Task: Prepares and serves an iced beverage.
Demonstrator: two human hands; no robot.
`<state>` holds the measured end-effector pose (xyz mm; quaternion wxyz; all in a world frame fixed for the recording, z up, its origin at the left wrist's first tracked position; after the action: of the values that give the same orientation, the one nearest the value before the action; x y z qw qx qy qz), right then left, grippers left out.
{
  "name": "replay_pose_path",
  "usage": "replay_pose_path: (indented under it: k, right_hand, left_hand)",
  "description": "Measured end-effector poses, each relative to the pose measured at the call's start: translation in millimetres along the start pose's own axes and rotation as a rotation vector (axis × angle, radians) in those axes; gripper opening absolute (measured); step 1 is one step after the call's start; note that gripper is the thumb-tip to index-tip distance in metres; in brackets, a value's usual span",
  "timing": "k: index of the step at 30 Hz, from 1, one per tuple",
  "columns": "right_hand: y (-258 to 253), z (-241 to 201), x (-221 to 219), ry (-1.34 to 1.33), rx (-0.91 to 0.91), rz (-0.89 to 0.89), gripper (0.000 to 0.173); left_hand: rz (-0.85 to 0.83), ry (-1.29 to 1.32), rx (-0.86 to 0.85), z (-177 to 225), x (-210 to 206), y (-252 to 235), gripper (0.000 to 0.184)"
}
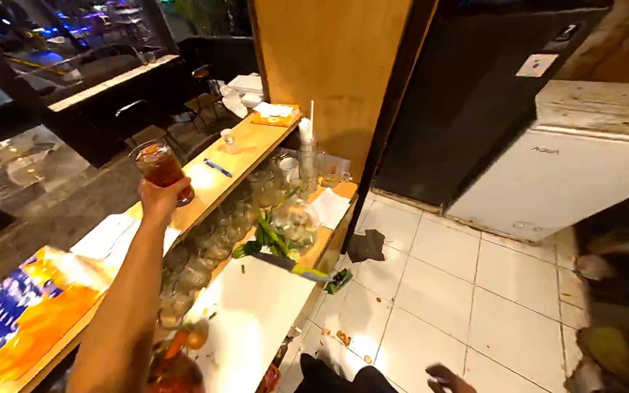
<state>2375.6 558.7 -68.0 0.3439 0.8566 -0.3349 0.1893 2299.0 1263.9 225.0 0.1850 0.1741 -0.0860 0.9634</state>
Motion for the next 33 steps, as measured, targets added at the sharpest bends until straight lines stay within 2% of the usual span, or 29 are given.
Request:
replay_pose_path:
  k: [4, 9, 12, 15, 17, 19, 20, 22, 26, 28, 30, 33]
  right_hand:
    - [-102.5, -91.2, 62.1, 0.038, 0.229, 0.133, 0.032]
    - [-211.6, -254.2, 124.9, 0.049, 0.581, 0.266, 0.028]
    - [-281.4, -345.8, 147.1, 0.025, 0.800, 0.347, 0.028]
    - [-358.1, -415.8, 160.1, -0.005, 0.919, 0.420, 0.030]
    - [-407.4, -450.7, 165.5, -0.029, 0.940, 0.473, 0.032]
    - [-440.5, -472.7, 168.2, -0.018, 0.931, 0.498, 0.034]
    - [-452.0, -478.2, 168.1, -0.006, 0.927, 0.500, 0.032]
    - [-467.3, -480.9, 166.2, 0.027, 0.928, 0.519, 0.029]
    - [-476.1, -478.6, 158.9, 0.084, 0.953, 0.568, 0.029]
    - [-474.0, -483.3, 159.5, 0.075, 0.964, 0.577, 0.032]
    - [-471.9, -488.1, 159.3, 0.060, 0.989, 0.606, 0.031]
    - [-477.3, -489.4, 159.5, 0.025, 0.990, 0.589, 0.025]
  left_hand:
    - [0.020, 0.002, 0.013, -4.5, -8.6, -8.5, 0.084]
    - [0.025, 0.004, 0.004, -7.4, -12.1, -5.9, 0.078]
    - [0.030, -0.043, 0.044, -5.2, -10.3, -1.3, 0.086]
    - [0.205, -0.134, 0.050, -0.9, 2.0, 32.5, 0.093]
    - [0.445, -0.191, -0.101, 12.7, -3.5, 86.4, 0.076]
    - [0.552, -0.212, -0.355, 30.2, -41.2, 138.4, 0.051]
    - [0.501, -0.217, -0.432, 37.8, -69.4, 153.4, 0.040]
    - [0.286, -0.240, -0.471, 50.3, -132.0, 152.0, 0.031]
    - [-0.102, -0.410, -0.404, 79.0, -250.6, 73.2, 0.036]
    - [-0.174, -0.471, -0.467, 90.0, -296.3, 27.9, 0.038]
    - [-0.260, -0.479, -0.428, 96.2, -329.6, -6.1, 0.039]
    - [-0.318, -0.468, -0.368, 103.5, -359.1, -28.9, 0.041]
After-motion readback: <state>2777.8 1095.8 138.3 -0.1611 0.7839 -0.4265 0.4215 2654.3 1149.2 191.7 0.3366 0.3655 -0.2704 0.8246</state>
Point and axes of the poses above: each hand's wrist, its own y-axis away from the middle knuckle, its own x-axis out of the back of the hand, z = x × y, the point moved 5 cm from there along -y, towards the middle knuckle, and after that the axes turned 9 degrees about x, right-handed, at the moved point
